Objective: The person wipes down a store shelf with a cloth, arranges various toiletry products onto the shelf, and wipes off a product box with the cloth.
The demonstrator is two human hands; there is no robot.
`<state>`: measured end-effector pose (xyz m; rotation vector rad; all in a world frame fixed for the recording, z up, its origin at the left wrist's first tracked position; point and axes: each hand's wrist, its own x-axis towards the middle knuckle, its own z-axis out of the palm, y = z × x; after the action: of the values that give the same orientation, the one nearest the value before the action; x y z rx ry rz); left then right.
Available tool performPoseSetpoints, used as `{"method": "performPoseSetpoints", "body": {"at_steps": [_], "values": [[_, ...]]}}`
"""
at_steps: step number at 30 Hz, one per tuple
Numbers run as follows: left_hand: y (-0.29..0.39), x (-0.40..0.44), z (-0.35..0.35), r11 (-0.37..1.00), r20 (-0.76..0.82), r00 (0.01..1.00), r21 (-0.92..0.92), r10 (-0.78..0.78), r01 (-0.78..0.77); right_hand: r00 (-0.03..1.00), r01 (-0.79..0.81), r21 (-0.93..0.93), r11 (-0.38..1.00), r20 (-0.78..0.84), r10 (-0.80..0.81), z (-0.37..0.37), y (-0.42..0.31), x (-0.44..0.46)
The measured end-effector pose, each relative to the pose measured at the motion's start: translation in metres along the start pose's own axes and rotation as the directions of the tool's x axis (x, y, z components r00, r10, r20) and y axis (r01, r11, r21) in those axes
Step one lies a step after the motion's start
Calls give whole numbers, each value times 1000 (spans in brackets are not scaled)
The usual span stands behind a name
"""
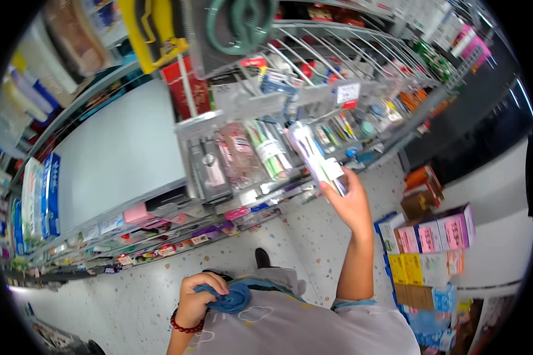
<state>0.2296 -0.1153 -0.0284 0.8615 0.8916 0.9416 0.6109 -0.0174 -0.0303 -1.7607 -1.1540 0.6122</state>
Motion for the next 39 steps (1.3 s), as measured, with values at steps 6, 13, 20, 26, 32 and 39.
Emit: {"method": "performPoseSetpoints", "body": {"at_steps": [6,13,20,26,32,39], "values": [[9,10,-12,999,105,994,-50,16,-11,997,72,61,996,-42,-70,2,-5,-31],[17,19,-12,998,179,982,33,-54,49,996,70,82,994,-56,-65,6,14,-25],[21,30,-8,980,265,962,196,-66,13,994,-106,356,928,32,101,-8,51,-74],[19,38,15,938,162,965,316,-205,146,969,-231,591,773,208,131,-1,73,-144],[4,41,19,905,152,953,381,-261,187,905,-50,556,830,377,-198,32,17,-186],[22,25,55,903,11,999,430,-30,22,793,217,550,807,382,-474,56,-22,-171]]}}
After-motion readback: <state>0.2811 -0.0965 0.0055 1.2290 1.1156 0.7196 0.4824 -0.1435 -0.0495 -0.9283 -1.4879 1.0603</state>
